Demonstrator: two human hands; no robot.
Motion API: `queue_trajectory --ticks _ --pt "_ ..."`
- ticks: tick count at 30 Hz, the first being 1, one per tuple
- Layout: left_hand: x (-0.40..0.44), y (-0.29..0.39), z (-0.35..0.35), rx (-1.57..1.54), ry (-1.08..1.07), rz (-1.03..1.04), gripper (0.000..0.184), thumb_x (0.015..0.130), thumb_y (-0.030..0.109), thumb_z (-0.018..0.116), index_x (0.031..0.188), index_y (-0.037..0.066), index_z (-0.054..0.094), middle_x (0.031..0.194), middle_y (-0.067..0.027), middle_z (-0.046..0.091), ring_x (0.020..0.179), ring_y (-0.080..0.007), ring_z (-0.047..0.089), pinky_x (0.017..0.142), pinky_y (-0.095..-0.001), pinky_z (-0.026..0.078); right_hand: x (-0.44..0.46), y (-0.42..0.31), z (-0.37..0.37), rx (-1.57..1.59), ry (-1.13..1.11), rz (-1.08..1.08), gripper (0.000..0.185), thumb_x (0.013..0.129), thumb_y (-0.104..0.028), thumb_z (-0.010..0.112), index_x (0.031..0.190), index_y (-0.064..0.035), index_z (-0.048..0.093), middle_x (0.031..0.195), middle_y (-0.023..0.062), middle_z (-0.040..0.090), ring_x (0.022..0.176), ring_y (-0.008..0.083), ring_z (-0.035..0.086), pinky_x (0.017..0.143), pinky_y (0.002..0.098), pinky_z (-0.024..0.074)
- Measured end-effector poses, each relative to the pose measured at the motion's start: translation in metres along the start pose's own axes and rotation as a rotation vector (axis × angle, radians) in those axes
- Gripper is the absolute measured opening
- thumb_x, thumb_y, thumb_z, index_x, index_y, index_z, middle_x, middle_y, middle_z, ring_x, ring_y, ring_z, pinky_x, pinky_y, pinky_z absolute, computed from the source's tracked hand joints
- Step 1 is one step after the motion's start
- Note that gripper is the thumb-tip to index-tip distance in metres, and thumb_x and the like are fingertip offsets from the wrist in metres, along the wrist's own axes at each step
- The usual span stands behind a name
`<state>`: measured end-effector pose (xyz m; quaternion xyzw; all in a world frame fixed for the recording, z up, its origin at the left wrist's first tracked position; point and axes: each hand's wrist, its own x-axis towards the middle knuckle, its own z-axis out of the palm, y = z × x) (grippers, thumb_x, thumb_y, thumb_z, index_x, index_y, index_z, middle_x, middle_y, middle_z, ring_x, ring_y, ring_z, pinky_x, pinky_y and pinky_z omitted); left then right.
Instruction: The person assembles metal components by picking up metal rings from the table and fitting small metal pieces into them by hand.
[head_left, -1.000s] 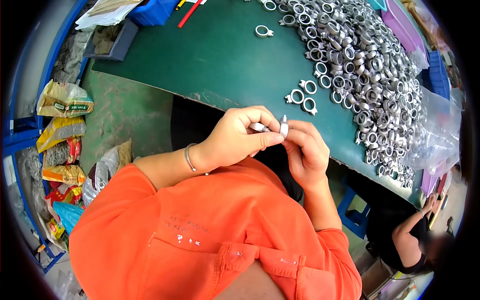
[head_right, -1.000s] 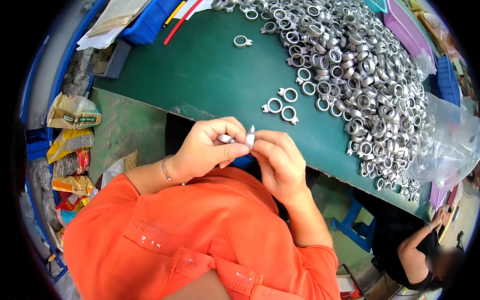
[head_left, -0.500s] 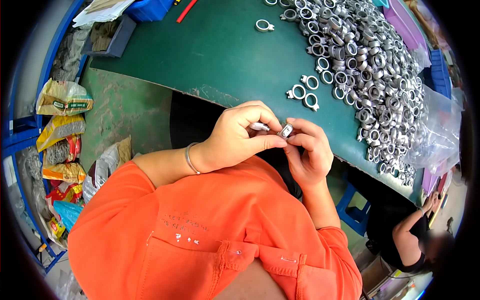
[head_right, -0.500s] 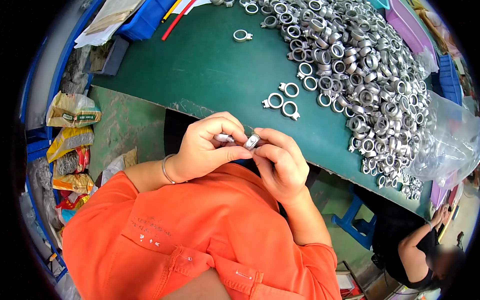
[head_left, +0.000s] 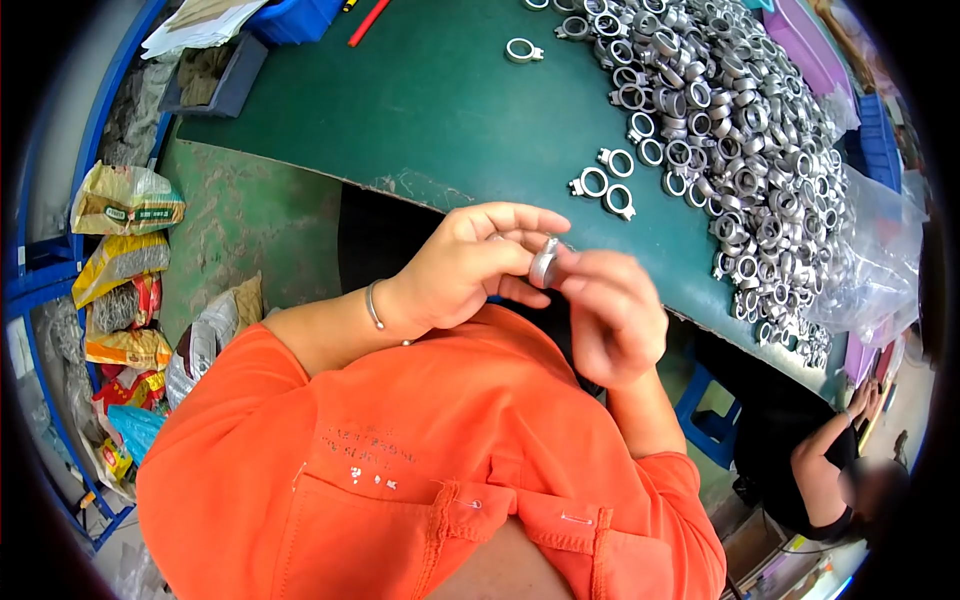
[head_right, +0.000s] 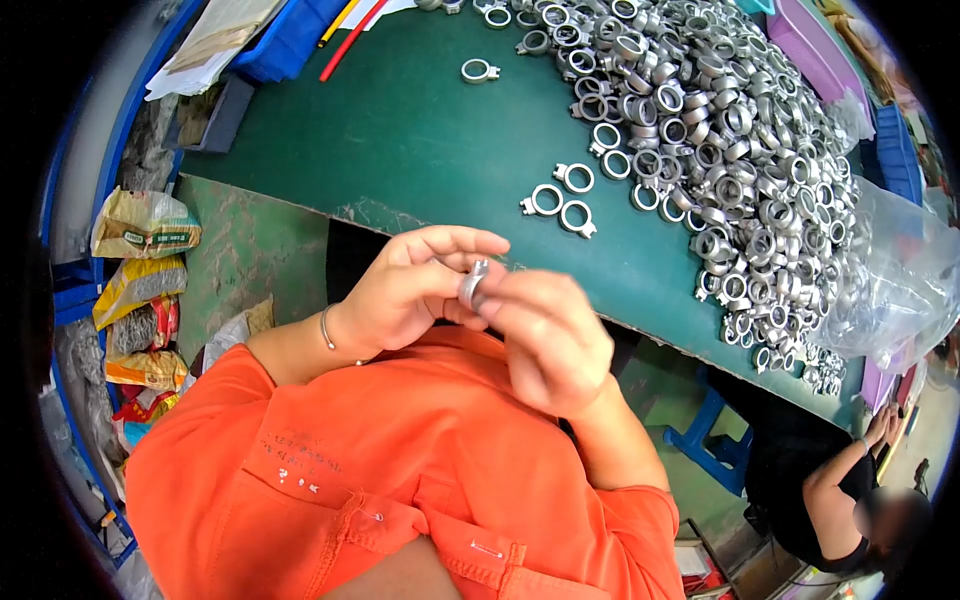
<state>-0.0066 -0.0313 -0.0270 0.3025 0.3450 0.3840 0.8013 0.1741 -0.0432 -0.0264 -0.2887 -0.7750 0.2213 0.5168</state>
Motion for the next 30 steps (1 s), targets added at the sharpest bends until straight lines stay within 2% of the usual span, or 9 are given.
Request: queue_trajectory --ticks 2,3,8,12,14,16,20,26,30 --pt "0.0 0.007 0.001 -0.377 -0.053 -0.2 0.031 0.083 0.001 0.053 0.113 -0.004 0.055 0.096 -0.0143 0.063 0.088 -0.0182 0.063 0.066 -0.0274 0.055 0.005 0.01 -0.008 -0.291 0.085 0.137 0.021 0.069 0.012 0.06 0.088 0.0016 0.061 0.088 0.0143 0.06 0.075 0.0273 0.058 0.064 0.0335 0.0471" --pt "0.0 0.004 0.002 -0.325 -0.024 -0.175 0.024 0.084 0.006 0.056 0.107 -0.002 0.057 0.085 -0.0111 0.062 0.075 -0.0158 0.062 0.054 -0.0237 0.052 0.009 0.017 -0.009 -0.41 0.095 0.307 0.018 0.073 0.006 0.062 0.09 0.0005 0.06 0.082 0.0126 0.057 0.073 0.0276 0.055 0.064 0.0343 0.0446" --pt "0.0 -0.004 0.0 -0.052 -0.039 -0.089 0.009 0.086 0.009 0.057 0.09 0.001 0.056 0.07 -0.0048 0.055 0.053 -0.0086 0.048 0.04 -0.0184 0.036 0.007 0.034 -0.025 -0.675 -0.121 0.34 0.016 0.072 -0.003 0.069 0.086 -0.0041 0.062 0.076 0.0103 0.053 0.069 0.0262 0.051 0.062 0.0347 0.0421" --pt "0.002 0.0 0.006 0.144 0.055 0.081 0.011 0.086 0.012 0.061 0.085 0.002 0.058 0.069 -0.0008 0.053 0.052 -0.0051 0.043 0.042 -0.0208 0.034 0.005 0.016 -0.019 -0.177 -0.096 0.233 0.02 0.067 0.002 0.071 0.085 -0.0042 0.064 0.075 0.0088 0.053 0.067 0.0236 0.052 0.056 0.0307 0.0425" --pt "0.001 0.006 0.007 0.209 0.011 -0.103 0.013 0.086 0.014 0.061 0.084 0.002 0.059 0.07 0.0015 0.052 0.054 -0.0032 0.042 0.044 -0.021 0.034 0.0 0.006 -0.013 -0.228 -0.181 0.167 0.02 0.067 0.002 0.07 0.085 -0.005 0.064 0.076 0.0083 0.053 0.067 0.0229 0.053 0.057 0.0306 0.0432" --pt "0.002 0.003 0.003 0.264 0.0 -0.001 0.009 0.084 0.011 0.062 0.085 0.002 0.06 0.073 0.0014 0.054 0.057 -0.0032 0.044 0.048 -0.0199 0.036 -0.001 0.005 -0.009 -0.237 -0.208 0.151 0.021 0.068 0.005 0.068 0.085 -0.0058 0.064 0.079 0.0087 0.055 0.071 0.0234 0.055 0.06 0.0304 0.0454" --pt "0.002 -0.006 0.001 0.378 0.0 0.256 0.011 0.077 -0.001 0.067 0.087 0.0 0.062 0.083 -0.0016 0.058 0.07 -0.0058 0.051 0.062 -0.0186 0.041 -0.017 0.009 0.002 0.452 0.082 0.51 0.032 0.075 0.01 0.064 0.102 0.0021 0.05 0.101 0.0149 0.059 0.09 0.02 0.06 0.077 0.03 0.0512" --pt "0.001 -0.007 0.0 0.659 -0.045 0.487 0.013 0.076 -0.002 0.068 0.088 0.0 0.063 0.089 -0.0058 0.06 0.076 -0.0083 0.055 0.067 -0.0213 0.044 -0.021 0.013 0.007 0.576 0.083 0.468 0.032 0.078 0.009 0.064 0.1 0.0015 0.043 0.108 0.0202 0.056 0.091 0.0195 0.06 0.079 0.03 0.0516" --pt "0.0 -0.008 0.001 0.51 -0.008 0.411 0.014 0.076 -0.001 0.069 0.089 0.0 0.063 0.089 -0.0062 0.061 0.076 -0.0081 0.055 0.066 -0.0209 0.044 -0.02 0.013 0.009 0.479 0.129 0.428 0.031 0.076 0.012 0.064 0.096 0.0007 0.042 0.107 0.0213 0.056 0.089 0.0194 0.061 0.078 0.0296 0.0523"
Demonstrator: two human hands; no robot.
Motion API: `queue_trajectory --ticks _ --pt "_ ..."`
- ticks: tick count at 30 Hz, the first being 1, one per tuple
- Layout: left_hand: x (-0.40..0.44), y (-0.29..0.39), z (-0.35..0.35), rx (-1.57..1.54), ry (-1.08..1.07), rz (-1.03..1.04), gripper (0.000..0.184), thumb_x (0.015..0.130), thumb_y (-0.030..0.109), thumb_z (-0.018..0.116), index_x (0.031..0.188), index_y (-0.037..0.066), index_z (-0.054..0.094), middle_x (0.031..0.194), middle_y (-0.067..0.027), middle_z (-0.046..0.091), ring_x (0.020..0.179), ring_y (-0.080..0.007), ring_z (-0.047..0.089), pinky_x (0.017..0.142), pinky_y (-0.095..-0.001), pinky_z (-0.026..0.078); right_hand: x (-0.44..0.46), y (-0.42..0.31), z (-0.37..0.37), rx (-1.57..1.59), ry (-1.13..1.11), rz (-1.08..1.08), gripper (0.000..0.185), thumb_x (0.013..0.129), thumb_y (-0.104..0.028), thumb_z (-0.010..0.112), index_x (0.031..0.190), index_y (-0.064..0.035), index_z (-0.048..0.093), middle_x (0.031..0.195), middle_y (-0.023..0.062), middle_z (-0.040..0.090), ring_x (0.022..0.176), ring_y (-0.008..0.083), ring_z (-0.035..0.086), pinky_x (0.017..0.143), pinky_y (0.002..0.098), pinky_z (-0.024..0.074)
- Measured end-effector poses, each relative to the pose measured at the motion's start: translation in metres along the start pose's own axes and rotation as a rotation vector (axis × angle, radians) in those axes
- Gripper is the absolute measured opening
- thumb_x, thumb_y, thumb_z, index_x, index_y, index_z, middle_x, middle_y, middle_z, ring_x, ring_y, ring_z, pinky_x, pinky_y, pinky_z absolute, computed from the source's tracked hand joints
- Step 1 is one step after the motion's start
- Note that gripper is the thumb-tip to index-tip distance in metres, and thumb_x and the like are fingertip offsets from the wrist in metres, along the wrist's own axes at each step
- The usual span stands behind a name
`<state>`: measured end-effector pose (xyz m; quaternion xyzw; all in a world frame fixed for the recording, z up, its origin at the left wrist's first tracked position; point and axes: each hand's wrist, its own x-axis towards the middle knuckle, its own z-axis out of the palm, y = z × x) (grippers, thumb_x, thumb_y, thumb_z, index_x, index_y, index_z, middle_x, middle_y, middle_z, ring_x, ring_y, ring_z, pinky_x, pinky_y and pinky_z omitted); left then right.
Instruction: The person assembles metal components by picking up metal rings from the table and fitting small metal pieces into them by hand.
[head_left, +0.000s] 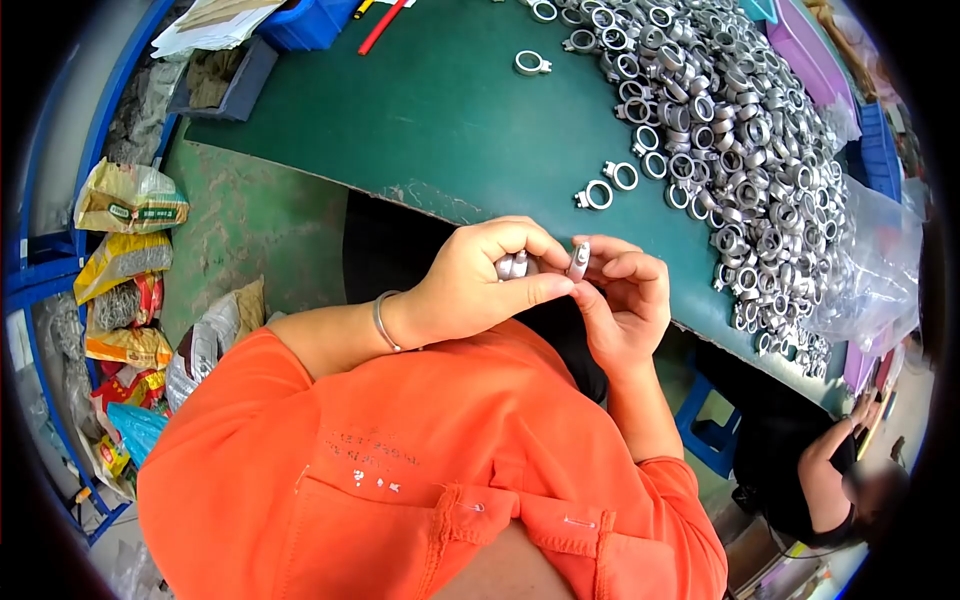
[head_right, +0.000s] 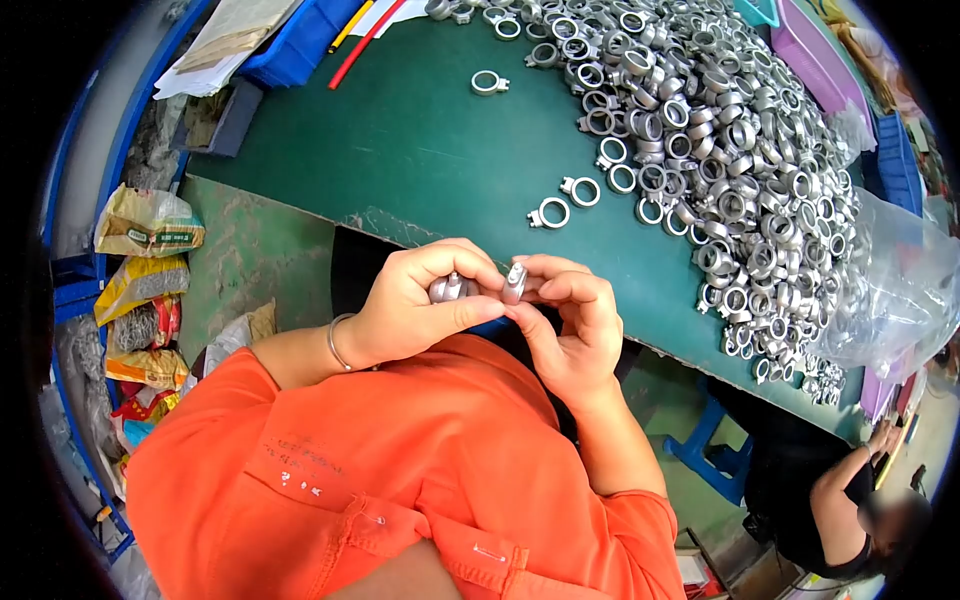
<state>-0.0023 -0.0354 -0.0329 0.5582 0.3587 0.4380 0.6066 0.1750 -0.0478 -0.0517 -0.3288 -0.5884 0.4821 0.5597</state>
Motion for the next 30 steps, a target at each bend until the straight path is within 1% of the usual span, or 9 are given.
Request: queue_trajectory --ticks 2,4,7,14,16,18,20,23,30 --pt "0.0 0.0019 0.0 0.049 0.004 0.031 0.015 0.075 0.0 0.07 0.088 0.0 0.062 0.088 -0.0061 0.06 0.076 -0.008 0.055 0.065 -0.0205 0.044 -0.0003 0.0006 0.0001 0.002 0.003 -0.007 0.031 0.076 0.012 0.063 0.096 0.0006 0.042 0.107 0.0215 0.056 0.088 0.0193 0.061 0.078 0.0294 0.0526" --pt "0.0 0.0021 -0.0012 0.078 0.006 0.036 0.015 0.075 0.0 0.071 0.087 0.0 0.062 0.088 -0.0061 0.06 0.075 -0.0081 0.055 0.065 -0.0206 0.044 0.0006 0.0017 0.0001 -0.137 -0.022 -0.103 0.031 0.075 0.013 0.063 0.094 -0.0002 0.043 0.107 0.0215 0.057 0.085 0.0188 0.062 0.075 0.0286 0.053" --pt "0.0006 0.0013 -0.0017 0.113 0.007 0.055 0.015 0.075 0.0 0.071 0.086 0.0 0.061 0.088 -0.006 0.06 0.075 -0.0083 0.055 0.065 -0.0208 0.044 0.0019 0.0019 -0.0006 -0.237 -0.018 -0.159 0.031 0.073 0.012 0.064 0.092 -0.0011 0.044 0.104 0.0209 0.059 0.081 0.0186 0.062 0.071 0.0275 0.0531" --pt "0.0017 -0.0003 -0.0008 0.159 0.032 0.126 0.016 0.074 0.0 0.072 0.085 0.001 0.061 0.087 -0.0065 0.06 0.075 -0.0097 0.055 0.065 -0.0217 0.045 0.0025 0.0025 -0.0008 -0.315 0.003 -0.191 0.031 0.071 0.011 0.067 0.088 -0.0023 0.045 0.1 0.0194 0.061 0.079 0.0194 0.063 0.068 0.0266 0.053" --pt "0.0015 -0.0009 -0.0011 0.169 0.038 0.135 0.017 0.073 -0.001 0.072 0.086 0.001 0.061 0.087 -0.0066 0.06 0.074 -0.0102 0.055 0.065 -0.022 0.045 0.0024 0.0021 -0.0003 -0.385 0.027 -0.246 0.031 0.07 0.011 0.068 0.087 -0.0023 0.047 0.098 0.018 0.062 0.079 0.0199 0.063 0.068 0.0272 0.0533" --pt "0.0019 -0.0001 -0.0003 0.177 0.042 0.144 0.017 0.072 -0.001 0.072 0.086 0.001 0.062 0.087 -0.0067 0.059 0.073 -0.0107 0.055 0.065 -0.0222 0.045 0.004 -0.0006 -0.0007 -0.39 0.013 -0.23 0.03 0.07 0.012 0.067 0.089 -0.0012 0.049 0.097 0.0174 0.062 0.079 0.0207 0.063 0.068 0.0275 0.0535" --pt "0.0032 0.0032 0.0009 0.27 0.065 0.255 0.015 0.071 0.0 0.072 0.083 0.004 0.064 0.083 -0.0043 0.058 0.066 -0.0119 0.054 0.06 -0.023 0.044 0.0039 -0.0013 -0.0006 -0.394 -0.002 -0.214 0.029 0.07 0.012 0.067 0.09 -0.0001 0.051 0.096 0.0168 0.062 0.079 0.0215 0.064 0.068 0.0278 0.0537" --pt "0.0025 0.003 0.0031 0.328 0.057 0.314 0.017 0.07 -0.001 0.071 0.084 0.006 0.065 0.084 -0.0039 0.056 0.065 -0.013 0.053 0.058 -0.0235 0.044 0.0013 -0.0023 0.0009 -0.325 0.064 -0.102 0.026 0.071 0.014 0.063 0.095 0.0037 0.059 0.093 0.0161 0.062 0.082 0.0237 0.065 0.068 0.0288 0.0537" --pt "0.0006 0.0038 0.0008 0.371 0.021 0.309 0.019 0.069 -0.002 0.072 0.086 0.003 0.065 0.087 -0.0063 0.057 0.068 -0.011 0.052 0.054 -0.0216 0.042 0.0006 -0.0019 -0.0022 -0.378 0.049 -0.121 0.023 0.07 0.014 0.063 0.09 0.0025 0.062 0.092 0.0155 0.062 0.082 0.0232 0.065 0.068 0.0286 0.0536"
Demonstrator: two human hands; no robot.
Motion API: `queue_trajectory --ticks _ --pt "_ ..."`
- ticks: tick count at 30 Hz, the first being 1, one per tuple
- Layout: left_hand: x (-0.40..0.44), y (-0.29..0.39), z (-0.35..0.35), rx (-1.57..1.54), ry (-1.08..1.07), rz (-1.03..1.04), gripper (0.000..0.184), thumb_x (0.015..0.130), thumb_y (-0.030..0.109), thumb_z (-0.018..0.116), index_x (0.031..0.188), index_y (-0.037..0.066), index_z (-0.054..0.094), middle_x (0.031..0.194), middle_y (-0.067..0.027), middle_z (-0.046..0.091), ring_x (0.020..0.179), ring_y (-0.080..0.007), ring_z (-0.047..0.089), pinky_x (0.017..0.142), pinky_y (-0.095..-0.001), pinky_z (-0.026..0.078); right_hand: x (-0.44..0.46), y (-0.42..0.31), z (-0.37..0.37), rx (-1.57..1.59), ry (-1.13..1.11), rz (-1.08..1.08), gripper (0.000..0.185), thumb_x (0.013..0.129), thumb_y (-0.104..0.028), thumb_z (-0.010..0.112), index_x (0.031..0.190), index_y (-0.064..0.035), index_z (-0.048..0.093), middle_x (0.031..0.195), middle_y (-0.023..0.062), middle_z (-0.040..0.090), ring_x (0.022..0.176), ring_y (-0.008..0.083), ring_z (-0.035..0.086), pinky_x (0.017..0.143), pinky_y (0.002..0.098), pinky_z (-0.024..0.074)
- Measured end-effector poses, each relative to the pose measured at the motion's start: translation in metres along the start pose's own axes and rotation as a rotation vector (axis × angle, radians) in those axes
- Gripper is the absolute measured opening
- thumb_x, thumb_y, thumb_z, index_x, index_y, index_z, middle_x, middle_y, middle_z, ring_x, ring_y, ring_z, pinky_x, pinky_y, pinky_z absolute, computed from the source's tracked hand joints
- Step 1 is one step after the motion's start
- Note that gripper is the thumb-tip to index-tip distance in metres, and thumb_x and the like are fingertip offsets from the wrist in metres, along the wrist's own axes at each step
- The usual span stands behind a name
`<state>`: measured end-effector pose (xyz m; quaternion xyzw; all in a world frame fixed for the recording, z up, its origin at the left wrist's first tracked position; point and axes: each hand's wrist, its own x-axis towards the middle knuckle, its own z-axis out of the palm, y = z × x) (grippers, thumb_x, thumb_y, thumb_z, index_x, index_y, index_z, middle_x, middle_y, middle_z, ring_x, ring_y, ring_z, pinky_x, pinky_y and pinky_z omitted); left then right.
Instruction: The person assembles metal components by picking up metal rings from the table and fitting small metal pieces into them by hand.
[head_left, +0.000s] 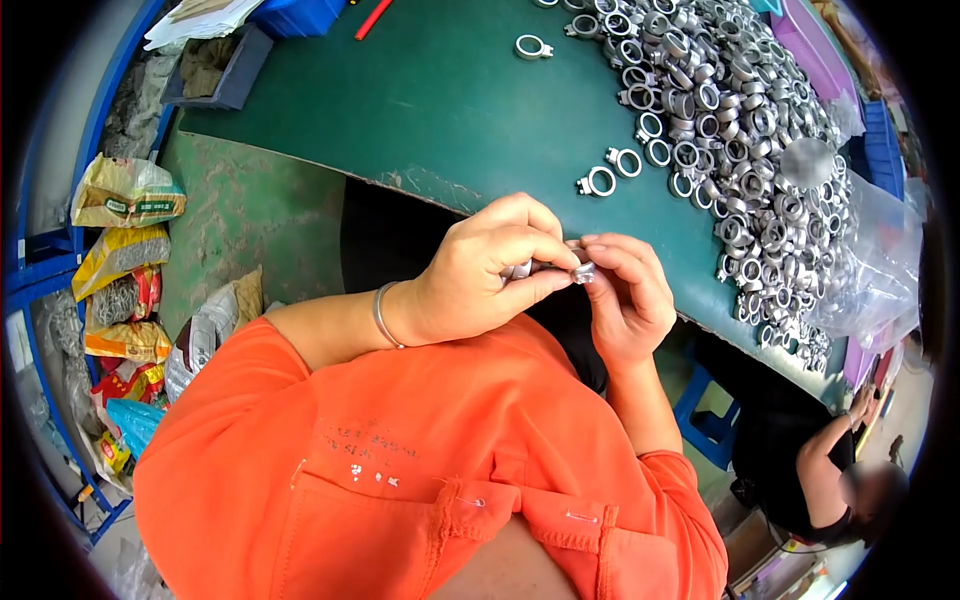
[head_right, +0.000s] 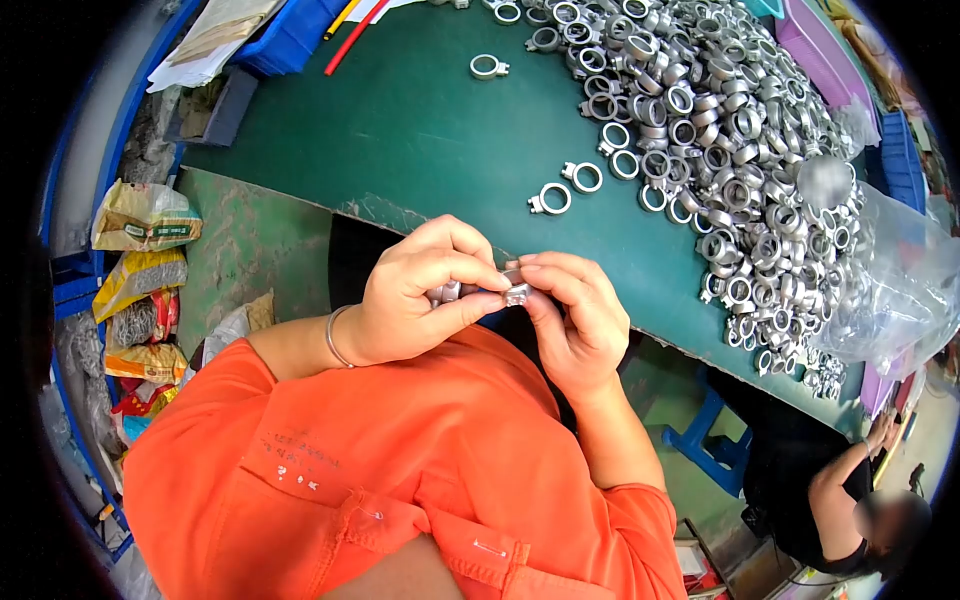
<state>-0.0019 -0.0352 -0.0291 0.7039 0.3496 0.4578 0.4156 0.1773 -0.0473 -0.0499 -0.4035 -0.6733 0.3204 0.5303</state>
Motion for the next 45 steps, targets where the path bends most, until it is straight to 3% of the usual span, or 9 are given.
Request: queue_trajectory --ticks 14,18,26,27,29,32,38,41,45 --pt "0.0 -0.003 -0.004 -0.019 -0.043 -0.015 0.02 0.072 -0.001 0.071 0.091 0.003 0.066 0.092 -0.0078 0.059 0.071 -0.0121 0.055 0.056 -0.021 0.044 0.012 -0.011 -0.012 -0.127 -0.121 -0.098 0.023 0.067 0.005 0.073 0.087 0.0014 0.063 0.083 0.0135 0.065 0.073 0.0227 0.064 0.063 0.0282 0.052" --pt "0.015 -0.006 -0.009 -0.02 0.116 0.014 0.014 0.076 0.001 0.068 0.089 0.001 0.064 0.086 -0.0091 0.059 0.072 -0.0157 0.055 0.063 -0.0257 0.045 0.042 -0.024 -0.025 0.177 -0.203 0.452 0.014 0.08 0.001 0.065 0.093 0.0028 0.064 0.086 0.0088 0.066 0.072 0.0123 0.062 0.059 0.0231 0.0502" --pt "0.036 -0.027 -0.012 0.034 0.286 -0.098 0.003 0.076 0.0 0.066 0.078 0.0 0.063 0.074 -0.0079 0.061 0.066 -0.0161 0.057 0.06 -0.0258 0.045 0.189 -0.014 -0.059 0.099 -0.21 0.675 0.021 0.081 -0.016 0.067 0.089 0.0036 0.064 0.077 0.01 0.065 0.068 0.0163 0.062 0.062 0.0273 0.0502" --pt "0.036 -0.027 -0.012 0.027 0.287 -0.085 0.003 0.076 0.0 0.066 0.078 0.0 0.063 0.074 -0.0079 0.061 0.066 -0.0161 0.057 0.06 -0.0258 0.045 0.217 -0.01 -0.071 -0.053 -0.145 0.582 0.025 0.081 -0.017 0.067 0.094 0.0029 0.062 0.081 0.0116 0.065 0.073 0.0177 0.063 0.068 0.0266 0.0493" --pt "0.035 -0.027 -0.013 0.017 0.285 -0.135 0.004 0.076 0.0 0.066 0.079 0.0 0.064 0.074 -0.0076 0.06 0.066 -0.0154 0.057 0.06 -0.025 0.044 0.265 0.009 -0.087 0.403 0.196 0.341 0.033 0.088 -0.011 0.057 0.111 0.0104 0.049 0.096 0.0169 0.062 0.09 0.0249 0.063 0.079 0.0318 0.0522" --pt "0.035 -0.027 -0.015 0.006 0.28 -0.135 0.004 0.076 0.0 0.065 0.079 0.0 0.063 0.073 -0.0073 0.06 0.065 -0.0155 0.056 0.06 -0.025 0.044 0.29 0.014 -0.1 0.433 0.364 0.382 0.03 0.091 -0.004 0.048 0.115 0.0135 0.044 0.102 0.0192 0.059 0.093 0.0273 0.063 0.075 0.03 0.0547" --pt "0.038 -0.032 -0.014 0.086 0.297 -0.05 0.004 0.077 0.0 0.064 0.076 0.0 0.06 0.076 -0.0084 0.062 0.071 -0.0181 0.06 0.065 -0.0276 0.047 0.193 -0.013 -0.066 -0.175 -0.275 0.42 0.014 0.087 -0.002 0.054 0.098 0.0008 0.061 0.092 0.0071 0.063 0.082 0.0141 0.061 0.066 0.0275 0.0503" --pt "0.038 -0.032 -0.015 0.077 0.269 -0.067 0.003 0.078 0.001 0.064 0.08 0.0 0.062 0.076 -0.0075 0.061 0.069 -0.0163 0.059 0.064 -0.0261 0.046 0.141 -0.021 -0.056 -0.355 -0.672 0.028 0.017 0.074 0.008 0.061 0.089 -0.0002 0.063 0.082 0.0101 0.059 0.077 0.0237 0.06 0.065 0.0299 0.0479" --pt "0.036 -0.031 -0.012 0.067 0.246 -0.059 0.004 0.078 0.0 0.064 0.082 0.0 0.063 0.076 -0.0067 0.06 0.068 -0.0141 0.056 0.062 -0.024 0.044 0.087 -0.007 -0.034 -0.72 -0.579 -0.19 0.021 0.066 0.004 0.066 0.085 -0.0029 0.062 0.084 0.0092 0.054 0.08 0.0269 0.054 0.069 0.0356 0.0463"
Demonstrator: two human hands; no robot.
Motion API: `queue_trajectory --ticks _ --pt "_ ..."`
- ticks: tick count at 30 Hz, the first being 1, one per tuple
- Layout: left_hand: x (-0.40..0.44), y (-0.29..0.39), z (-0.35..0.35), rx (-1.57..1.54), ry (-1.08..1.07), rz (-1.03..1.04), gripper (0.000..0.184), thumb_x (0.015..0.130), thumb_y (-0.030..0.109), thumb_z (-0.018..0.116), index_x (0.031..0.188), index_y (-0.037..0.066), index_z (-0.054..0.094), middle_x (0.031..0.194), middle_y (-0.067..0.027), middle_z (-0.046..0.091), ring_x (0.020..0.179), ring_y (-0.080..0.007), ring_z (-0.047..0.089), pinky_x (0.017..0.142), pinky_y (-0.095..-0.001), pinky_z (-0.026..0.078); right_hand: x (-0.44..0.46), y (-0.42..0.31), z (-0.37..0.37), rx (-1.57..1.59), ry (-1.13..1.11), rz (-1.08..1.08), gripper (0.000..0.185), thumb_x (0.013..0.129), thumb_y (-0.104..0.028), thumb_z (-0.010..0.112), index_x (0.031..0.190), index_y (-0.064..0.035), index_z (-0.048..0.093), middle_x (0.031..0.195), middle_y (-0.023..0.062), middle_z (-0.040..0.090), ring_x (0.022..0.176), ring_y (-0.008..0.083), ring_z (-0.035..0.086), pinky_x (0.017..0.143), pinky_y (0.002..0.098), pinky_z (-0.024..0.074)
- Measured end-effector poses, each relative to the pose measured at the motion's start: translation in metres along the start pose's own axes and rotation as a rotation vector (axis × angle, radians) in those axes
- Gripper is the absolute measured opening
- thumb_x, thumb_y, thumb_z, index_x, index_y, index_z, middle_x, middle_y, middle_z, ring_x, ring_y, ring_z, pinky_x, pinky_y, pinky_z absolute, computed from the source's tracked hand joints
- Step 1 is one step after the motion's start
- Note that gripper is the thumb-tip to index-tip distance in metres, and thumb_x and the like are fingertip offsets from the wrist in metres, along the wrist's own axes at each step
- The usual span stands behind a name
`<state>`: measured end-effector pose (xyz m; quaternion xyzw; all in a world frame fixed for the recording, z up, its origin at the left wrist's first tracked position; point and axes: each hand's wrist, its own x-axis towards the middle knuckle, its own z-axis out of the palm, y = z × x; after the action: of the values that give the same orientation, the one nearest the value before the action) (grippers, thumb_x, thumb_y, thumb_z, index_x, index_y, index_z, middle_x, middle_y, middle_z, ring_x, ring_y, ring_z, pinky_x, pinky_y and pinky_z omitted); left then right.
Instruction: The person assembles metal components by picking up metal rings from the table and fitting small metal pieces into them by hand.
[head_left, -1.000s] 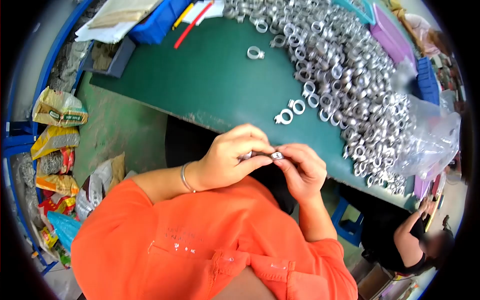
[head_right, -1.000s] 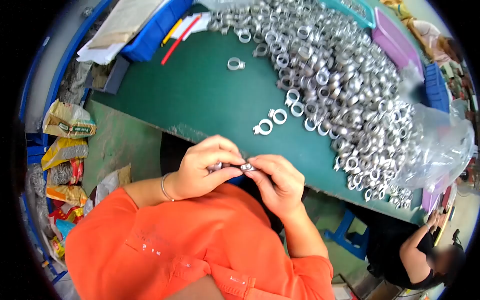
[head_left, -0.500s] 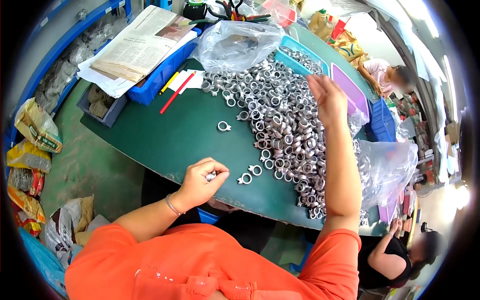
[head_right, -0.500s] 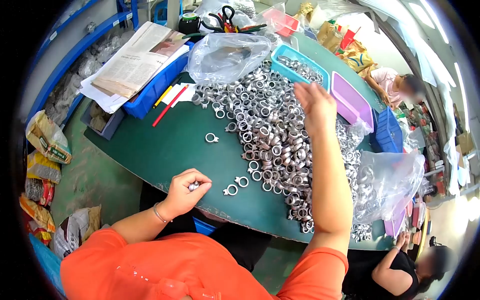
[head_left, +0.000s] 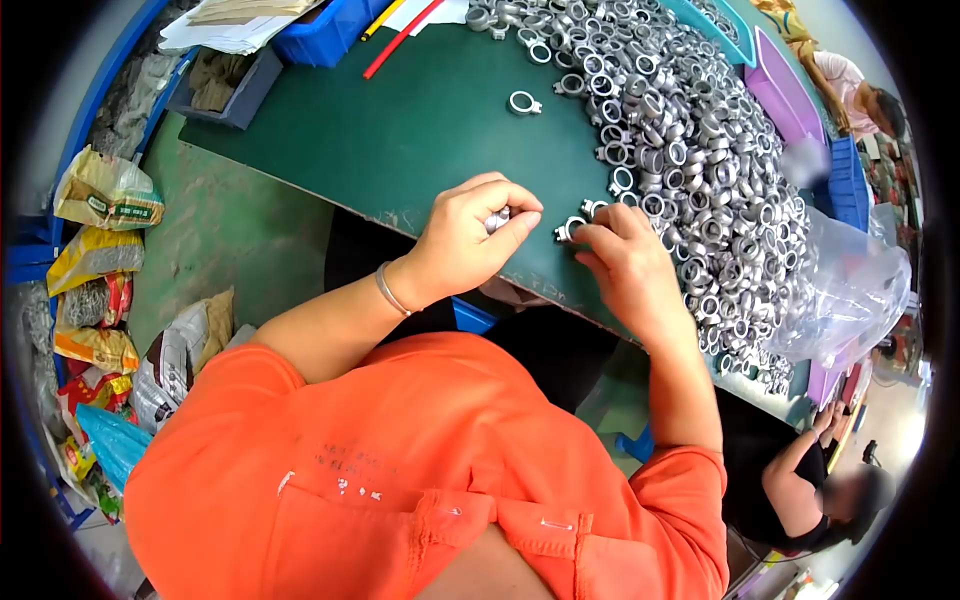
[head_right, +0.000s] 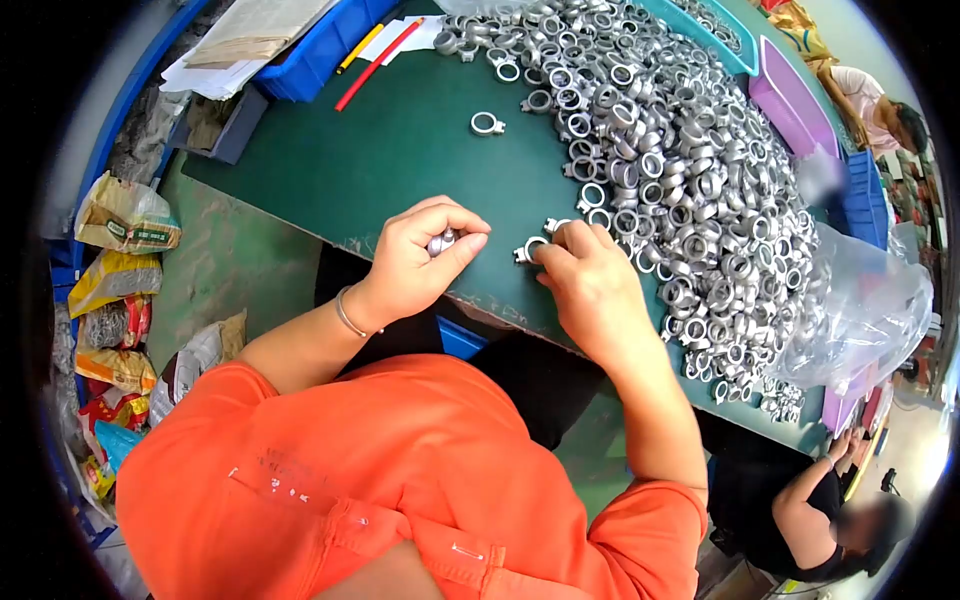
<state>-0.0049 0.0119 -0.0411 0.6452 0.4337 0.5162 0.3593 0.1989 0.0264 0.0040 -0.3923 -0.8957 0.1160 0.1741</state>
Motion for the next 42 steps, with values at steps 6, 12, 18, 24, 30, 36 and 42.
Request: queue_trajectory --ticks 6,12,18,24,30,36,42 --pt "-0.013 0.008 0.0 -0.076 -0.124 -0.036 0.006 0.079 0.002 0.065 0.084 0.0 0.064 0.078 -0.0061 0.06 0.069 -0.0127 0.056 0.061 -0.0234 0.044 -0.027 -0.015 0.033 0.698 0.305 0.279 0.01 0.078 0.003 0.065 0.083 -0.0004 0.057 0.092 0.0074 0.058 0.078 0.0139 0.057 0.061 0.0223 0.0455" --pt "-0.02 0.027 0.0 -0.631 -0.321 -0.638 0.009 0.085 0.006 0.063 0.086 -0.002 0.064 0.078 -0.0002 0.058 0.063 -0.0039 0.049 0.055 -0.0179 0.04 -0.042 -0.039 0.051 1.185 0.421 0.42 0.01 0.081 0.0 0.065 0.083 0.0019 0.055 0.089 0.0084 0.061 0.072 0.0105 0.057 0.062 0.0218 0.0482" --pt "-0.024 0.026 0.003 -0.51 -0.332 -0.542 0.008 0.081 0.004 0.066 0.085 -0.002 0.064 0.08 -0.0018 0.06 0.066 -0.0063 0.052 0.059 -0.0198 0.043 -0.041 -0.034 0.054 0.513 0.523 0.019 0.028 0.065 0.0 0.077 0.085 0.0016 0.058 0.098 0.0135 0.061 0.077 0.0173 0.06 0.066 0.0279 0.0502" --pt "-0.029 0.02 0.007 -0.295 -0.31 -0.115 0.009 0.076 0.0 0.068 0.084 0.001 0.065 0.082 -0.006 0.062 0.07 -0.0123 0.056 0.062 -0.0236 0.045 -0.048 -0.035 0.048 1.238 0.507 0.407 0.014 0.092 -0.006 0.05 0.101 0.004 0.052 0.095 0.0131 0.06 0.078 0.0153 0.061 0.07 0.0268 0.0519" --pt "-0.03 0.021 0.007 -0.161 -0.324 0.046 0.01 0.074 -0.001 0.068 0.083 0.001 0.064 0.082 -0.0063 0.062 0.07 -0.0127 0.057 0.062 -0.0231 0.045 -0.05 -0.034 0.042 1.411 0.288 0.496 0.022 0.095 -0.013 0.048 0.107 0.0044 0.053 0.088 0.01 0.061 0.073 0.014 0.06 0.064 0.0249 0.0512" --pt "-0.032 0.021 0.007 -0.234 -0.223 -0.185 0.009 0.078 0.001 0.068 0.085 0.001 0.063 0.08 -0.0037 0.062 0.069 -0.0089 0.055 0.061 -0.0224 0.044 -0.051 -0.032 0.05 1.682 0.391 0.385 0.024 0.085 -0.002 0.06 0.107 0.0021 0.054 0.106 0.0216 0.059 0.088 0.0221 0.061 0.069 0.0302 0.0534" --pt "-0.023 0.036 -0.003 -0.456 -0.409 -0.69 0.009 0.086 0.01 0.062 0.086 0.001 0.064 0.082 -0.0038 0.062 0.067 -0.0063 0.055 0.055 -0.019 0.045 -0.052 -0.036 0.056 1.723 0.527 0.299 0.027 0.08 0.004 0.063 0.105 0.0006 0.053 0.109 0.021 0.057 0.093 0.0248 0.06 0.076 0.0336 0.053"
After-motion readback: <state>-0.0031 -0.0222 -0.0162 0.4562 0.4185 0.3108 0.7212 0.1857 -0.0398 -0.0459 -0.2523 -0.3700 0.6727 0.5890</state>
